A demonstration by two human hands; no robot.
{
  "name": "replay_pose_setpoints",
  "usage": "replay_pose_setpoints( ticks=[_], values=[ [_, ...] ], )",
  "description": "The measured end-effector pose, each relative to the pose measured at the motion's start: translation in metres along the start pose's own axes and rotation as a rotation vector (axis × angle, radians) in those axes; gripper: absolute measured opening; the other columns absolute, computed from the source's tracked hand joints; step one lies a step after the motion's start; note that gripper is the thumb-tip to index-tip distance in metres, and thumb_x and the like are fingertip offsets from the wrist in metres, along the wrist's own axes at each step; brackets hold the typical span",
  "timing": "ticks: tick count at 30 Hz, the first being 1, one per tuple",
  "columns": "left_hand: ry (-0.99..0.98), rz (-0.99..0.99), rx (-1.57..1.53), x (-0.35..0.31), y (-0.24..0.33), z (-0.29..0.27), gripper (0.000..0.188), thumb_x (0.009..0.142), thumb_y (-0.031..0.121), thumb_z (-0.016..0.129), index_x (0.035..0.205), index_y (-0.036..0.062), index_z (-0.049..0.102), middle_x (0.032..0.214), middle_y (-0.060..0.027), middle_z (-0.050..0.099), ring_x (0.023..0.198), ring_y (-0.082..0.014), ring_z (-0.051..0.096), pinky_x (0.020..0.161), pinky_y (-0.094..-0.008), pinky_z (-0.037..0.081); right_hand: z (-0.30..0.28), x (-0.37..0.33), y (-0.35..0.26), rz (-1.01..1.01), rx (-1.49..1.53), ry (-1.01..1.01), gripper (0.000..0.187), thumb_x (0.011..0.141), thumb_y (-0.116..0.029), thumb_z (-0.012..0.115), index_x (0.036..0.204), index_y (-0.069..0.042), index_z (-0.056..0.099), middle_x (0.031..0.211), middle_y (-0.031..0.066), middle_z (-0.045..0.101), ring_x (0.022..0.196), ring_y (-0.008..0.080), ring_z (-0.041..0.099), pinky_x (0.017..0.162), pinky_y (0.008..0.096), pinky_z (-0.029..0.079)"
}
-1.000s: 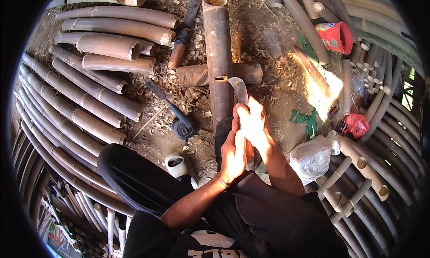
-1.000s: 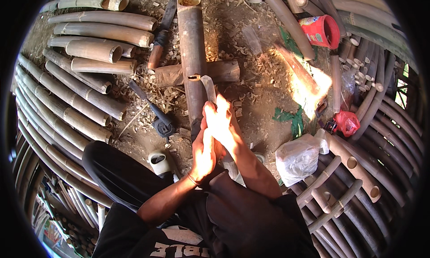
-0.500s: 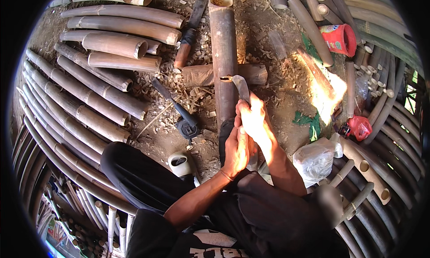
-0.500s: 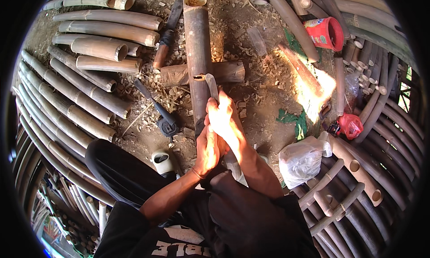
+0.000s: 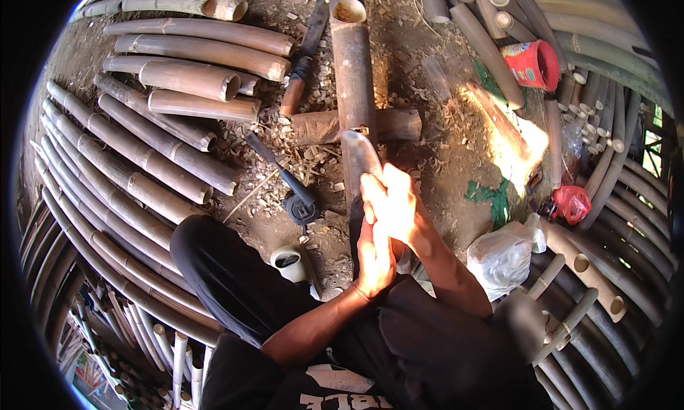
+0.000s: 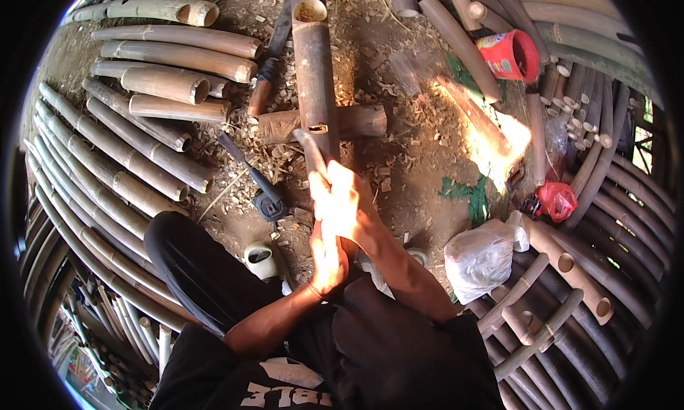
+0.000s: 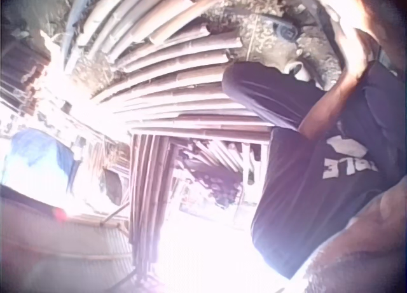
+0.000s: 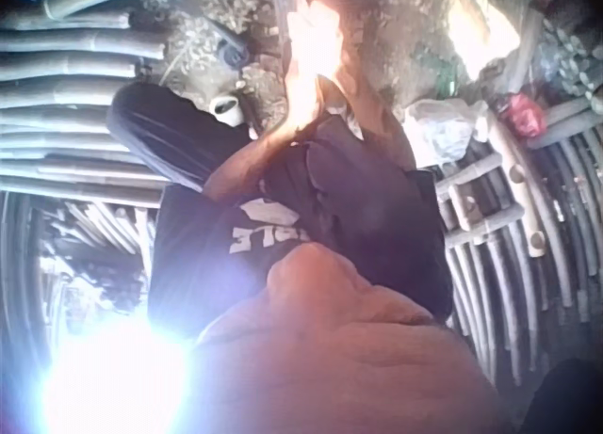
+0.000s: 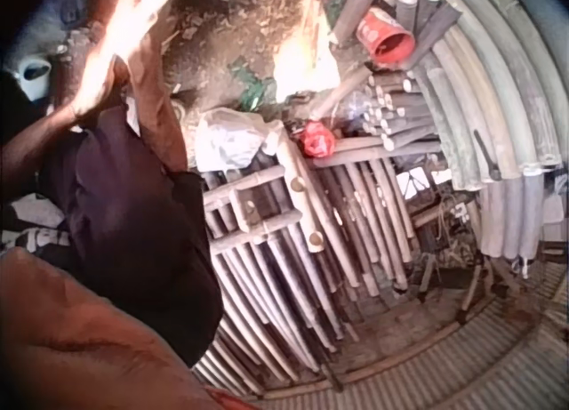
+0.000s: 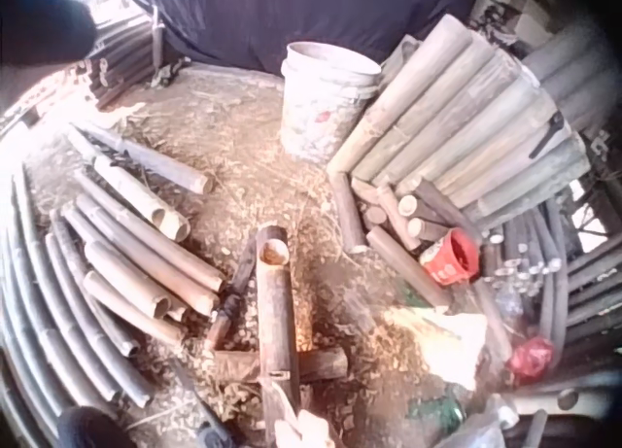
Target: The person sits on the ground and uses a wooden mallet to drive a cylindrical wooden plug into a hole in a bamboo stalk. They then use a knife to trim the excess length of the plug flush with the bamboo surface.
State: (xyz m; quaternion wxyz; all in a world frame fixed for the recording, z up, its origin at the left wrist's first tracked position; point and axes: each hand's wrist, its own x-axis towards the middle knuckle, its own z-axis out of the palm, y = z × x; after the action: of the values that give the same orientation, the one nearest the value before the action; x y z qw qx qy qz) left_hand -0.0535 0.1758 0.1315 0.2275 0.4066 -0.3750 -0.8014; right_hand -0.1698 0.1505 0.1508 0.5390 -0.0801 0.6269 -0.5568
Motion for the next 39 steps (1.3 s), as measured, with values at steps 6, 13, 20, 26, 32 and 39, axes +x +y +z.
replay_pose_setpoints(
  ticks=[6, 13, 20, 26, 32, 39],
  values=[
    [0.042, -0.294, -0.037, 0.013, 0.019, -0.006, 0.058, 0.104, 0.043, 0.035, 0.133, -0.0061, 0.045, 0.119, -0.0099, 0.056, 0.103, -0.016, 0.054, 0.089, -0.03, 0.044, 0.025, 0.014, -0.023, 0.233, -0.33, 0.244, 0.016, 0.097, -0.013, 0.047, 0.101, 0.002, 0.05, 0.068, 0.0066, 0.055, 0.05, 0.0133, 0.055, 0.044, 0.03, 0.045],
    [0.019, -0.28, -0.104, 0.018, 0.022, -0.018, 0.059, 0.105, 0.045, 0.03, 0.124, -0.0068, 0.049, 0.083, -0.0067, 0.061, 0.06, -0.0113, 0.057, 0.052, -0.0252, 0.047, 0.036, 0.025, -0.01, 0.166, -0.469, 0.211, 0.043, 0.097, -0.012, 0.044, 0.136, 0.004, 0.042, 0.064, 0.0084, 0.054, 0.047, 0.0148, 0.055, 0.042, 0.0312, 0.045],
    [0.038, -0.297, -0.191, 0.022, 0.021, -0.02, 0.054, 0.106, 0.038, 0.032, 0.128, -0.0084, 0.049, 0.058, 0.0018, 0.048, 0.045, -0.0056, 0.041, 0.043, -0.0236, 0.038, 0.037, 0.03, -0.003, 0.182, -0.465, 0.212, 0.041, 0.097, -0.012, 0.044, 0.134, 0.004, 0.042, 0.063, 0.0086, 0.054, 0.047, 0.0158, 0.056, 0.042, 0.0322, 0.046],
    [0.04, -0.278, -0.115, 0.024, 0.014, -0.025, 0.055, 0.106, 0.038, 0.029, 0.138, -0.0063, 0.04, 0.056, 0.0025, 0.045, 0.044, -0.0059, 0.041, 0.043, -0.0238, 0.039, 0.045, 0.031, -0.008, 0.196, -0.505, 0.218, 0.041, 0.096, -0.01, 0.042, 0.135, 0.004, 0.042, 0.067, 0.0115, 0.057, 0.047, 0.017, 0.057, 0.045, 0.0335, 0.048],
    [0.059, -0.268, -0.167, 0.023, 0.018, -0.023, 0.054, 0.106, 0.039, 0.027, 0.123, -0.0058, 0.052, 0.053, 0.0014, 0.046, 0.042, -0.0072, 0.041, 0.042, -0.0246, 0.04, 0.034, 0.039, 0.01, 0.155, -0.738, 0.244, 0.045, 0.095, -0.014, 0.043, 0.136, 0.002, 0.041, 0.096, 0.0285, 0.063, 0.083, 0.0381, 0.066, 0.075, 0.0451, 0.053],
    [0.075, -0.251, -0.171, 0.032, 0.009, -0.03, 0.052, 0.106, 0.038, 0.027, 0.083, 0.0003, 0.053, 0.054, 0.0007, 0.047, 0.042, -0.0096, 0.044, 0.042, -0.0257, 0.041, 0.046, 0.046, 0.007, 0.194, -0.82, 0.323, 0.047, 0.093, -0.016, 0.045, 0.138, -0.004, 0.042, 0.116, 0.0298, 0.06, 0.109, 0.0467, 0.057, 0.094, 0.0478, 0.047]
  ],
)
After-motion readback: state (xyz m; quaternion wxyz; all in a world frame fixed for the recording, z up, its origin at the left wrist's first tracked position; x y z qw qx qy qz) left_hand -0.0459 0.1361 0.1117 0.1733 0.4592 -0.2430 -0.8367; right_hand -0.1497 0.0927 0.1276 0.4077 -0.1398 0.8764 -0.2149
